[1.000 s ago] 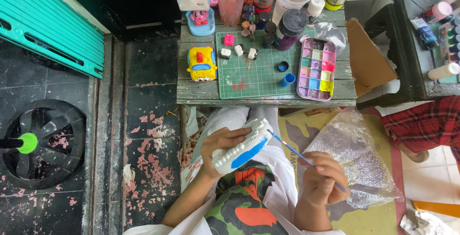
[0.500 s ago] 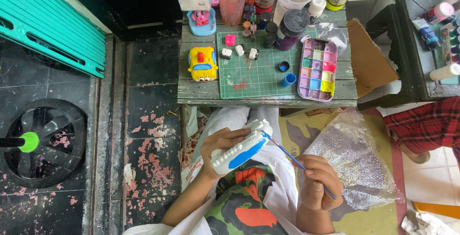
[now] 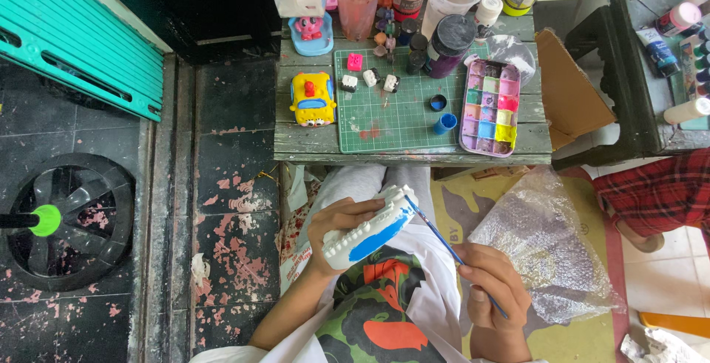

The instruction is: The person sits at a cluttered workbench and paints small white plaster figurines with a brush. They open a jar of blue paint, dip the brush, and apply blue paint to the base and edges of a white plaster figurine, holding it in one hand while painting with the other.

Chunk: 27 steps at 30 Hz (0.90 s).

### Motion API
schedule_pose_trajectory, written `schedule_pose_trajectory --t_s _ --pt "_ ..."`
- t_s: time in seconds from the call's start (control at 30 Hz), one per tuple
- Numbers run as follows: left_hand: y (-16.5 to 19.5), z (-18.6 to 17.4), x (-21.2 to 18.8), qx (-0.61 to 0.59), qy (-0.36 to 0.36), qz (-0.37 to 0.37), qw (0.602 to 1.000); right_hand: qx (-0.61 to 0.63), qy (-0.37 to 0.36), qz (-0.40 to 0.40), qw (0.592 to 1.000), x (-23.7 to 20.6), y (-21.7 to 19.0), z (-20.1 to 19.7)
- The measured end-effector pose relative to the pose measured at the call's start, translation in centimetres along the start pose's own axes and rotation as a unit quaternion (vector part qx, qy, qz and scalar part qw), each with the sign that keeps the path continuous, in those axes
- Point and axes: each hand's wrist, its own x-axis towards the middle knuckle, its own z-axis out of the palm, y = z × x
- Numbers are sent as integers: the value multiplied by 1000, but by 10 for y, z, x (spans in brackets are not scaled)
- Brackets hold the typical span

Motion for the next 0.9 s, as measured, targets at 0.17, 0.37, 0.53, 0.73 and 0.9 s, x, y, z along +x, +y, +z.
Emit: schedule_pose_trajectory --t_s 0.17,0.37,0.53,0.73,0.9 --pt "0 0 0 -1 3 3 1000 9 -19 -31 999 3 2 -2" --pt "-4 -1 0 -12 1 12 1000 15 -46 -43 998 2 0 -7" --pt "-8 -4 -3 -12 -3 -9 1000 -23 -64 -71 995 10 0 -9" --pt "-13 -6 -5 -37 -3 -5 999 -28 -73 -94 993 11 3 -11" --pt "-13 -6 -3 -42 -6 1 999 -18 -30 -77 996 -12 16 -14"
